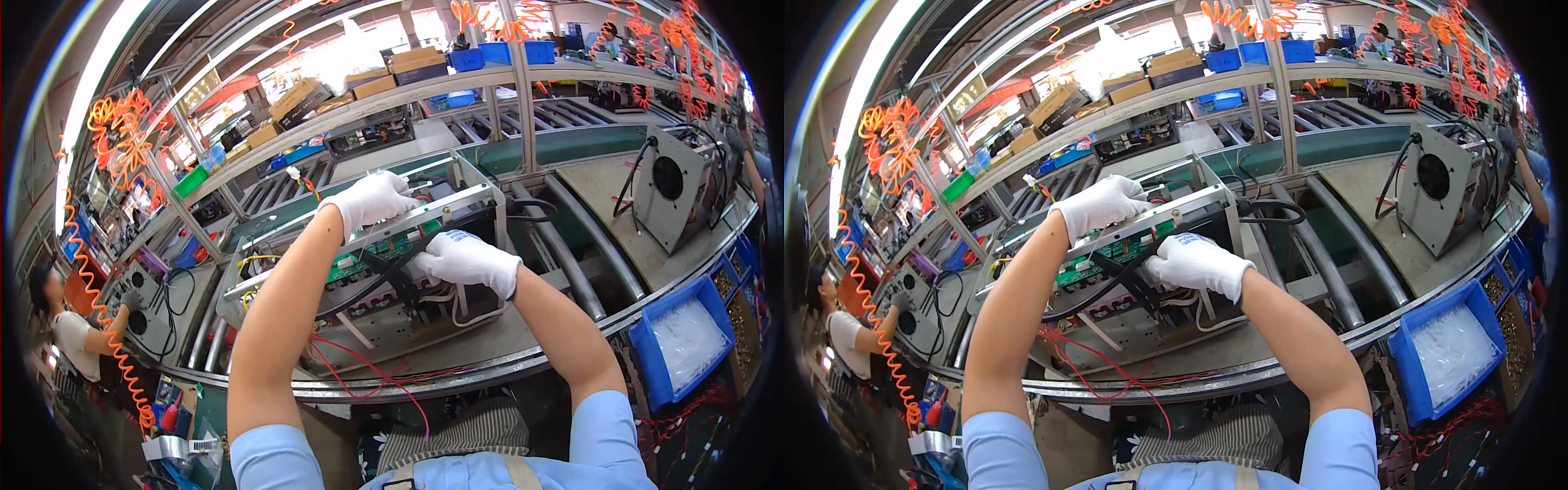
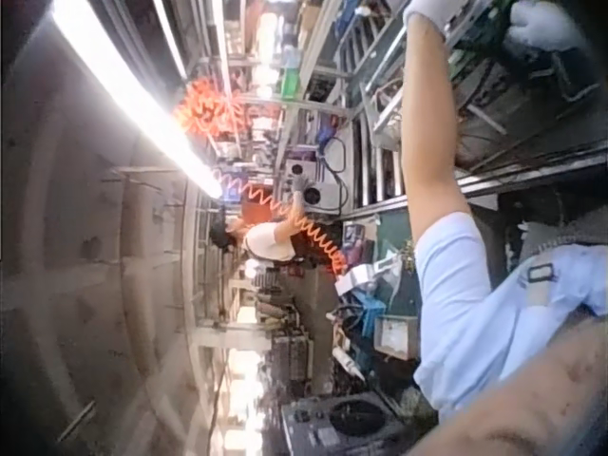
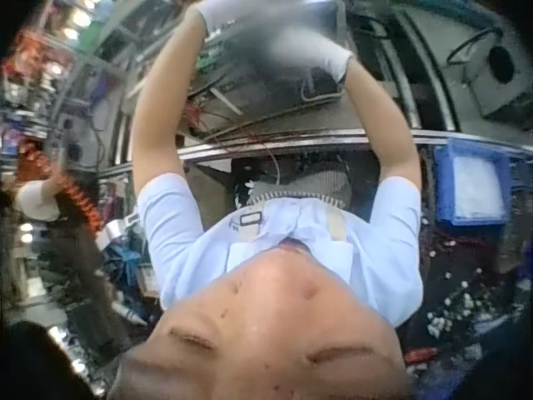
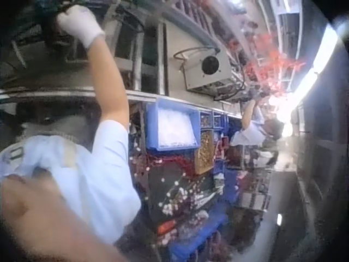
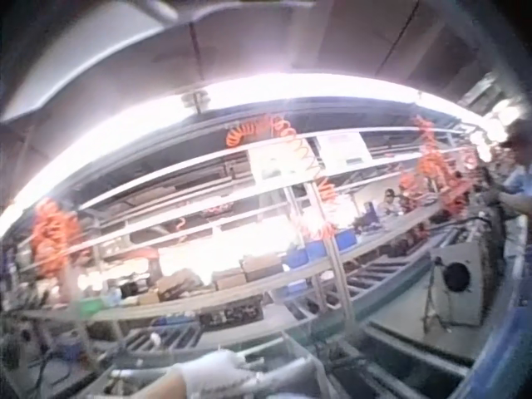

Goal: The person organizes and secures wires inside an open electronic device using white zip ties. They cut the excess ends of the ties with pliers and adjust the internal components to ensure proper fit and alignment.

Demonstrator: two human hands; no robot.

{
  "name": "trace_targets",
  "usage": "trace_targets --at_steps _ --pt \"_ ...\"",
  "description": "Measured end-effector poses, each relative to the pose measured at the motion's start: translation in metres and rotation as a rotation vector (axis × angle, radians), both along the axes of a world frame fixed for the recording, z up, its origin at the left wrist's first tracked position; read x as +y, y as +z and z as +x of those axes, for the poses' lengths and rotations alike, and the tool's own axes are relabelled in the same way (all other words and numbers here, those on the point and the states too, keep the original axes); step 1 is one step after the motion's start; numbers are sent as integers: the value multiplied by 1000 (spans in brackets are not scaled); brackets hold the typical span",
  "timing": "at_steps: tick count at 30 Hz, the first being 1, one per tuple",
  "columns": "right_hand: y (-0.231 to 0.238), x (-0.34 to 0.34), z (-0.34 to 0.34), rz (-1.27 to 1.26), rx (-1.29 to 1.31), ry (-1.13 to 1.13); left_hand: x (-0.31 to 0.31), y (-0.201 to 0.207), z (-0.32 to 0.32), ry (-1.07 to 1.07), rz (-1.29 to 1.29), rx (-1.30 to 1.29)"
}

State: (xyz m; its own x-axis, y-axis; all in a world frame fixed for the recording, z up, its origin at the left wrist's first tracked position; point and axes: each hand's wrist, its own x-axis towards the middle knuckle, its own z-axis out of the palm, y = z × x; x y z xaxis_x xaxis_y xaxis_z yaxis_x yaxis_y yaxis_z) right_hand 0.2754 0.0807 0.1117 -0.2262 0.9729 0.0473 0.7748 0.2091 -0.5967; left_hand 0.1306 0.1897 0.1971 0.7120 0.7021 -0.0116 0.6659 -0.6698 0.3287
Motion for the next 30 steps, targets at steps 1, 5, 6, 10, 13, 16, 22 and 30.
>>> trace_targets --at_steps 1,5,6,10,13,16,22,30 --pt "-6 1 1 33 35 -10 1 -1 -1 -24 -22 -5" --pt "-11 -19 -5 132 90 -92 -12 15 -7 -46 564 144" --pt "-15 -29 -5 216 104 -105 -14 24 -9 -22 752 168" --pt "-11 -75 13 462 329 -265 4 97 -37 313 1278 297" --pt "6 -78 18 645 584 -272 16 154 -84 376 1531 -74" --pt "24 -54 16 827 481 -202 -28 186 -108 499 1617 -227" --pt "59 28 -31 392 515 236 -65 181 -103 260 1926 -324" --pt "72 71 24 143 178 1 -24 113 -177 334 2128 625"
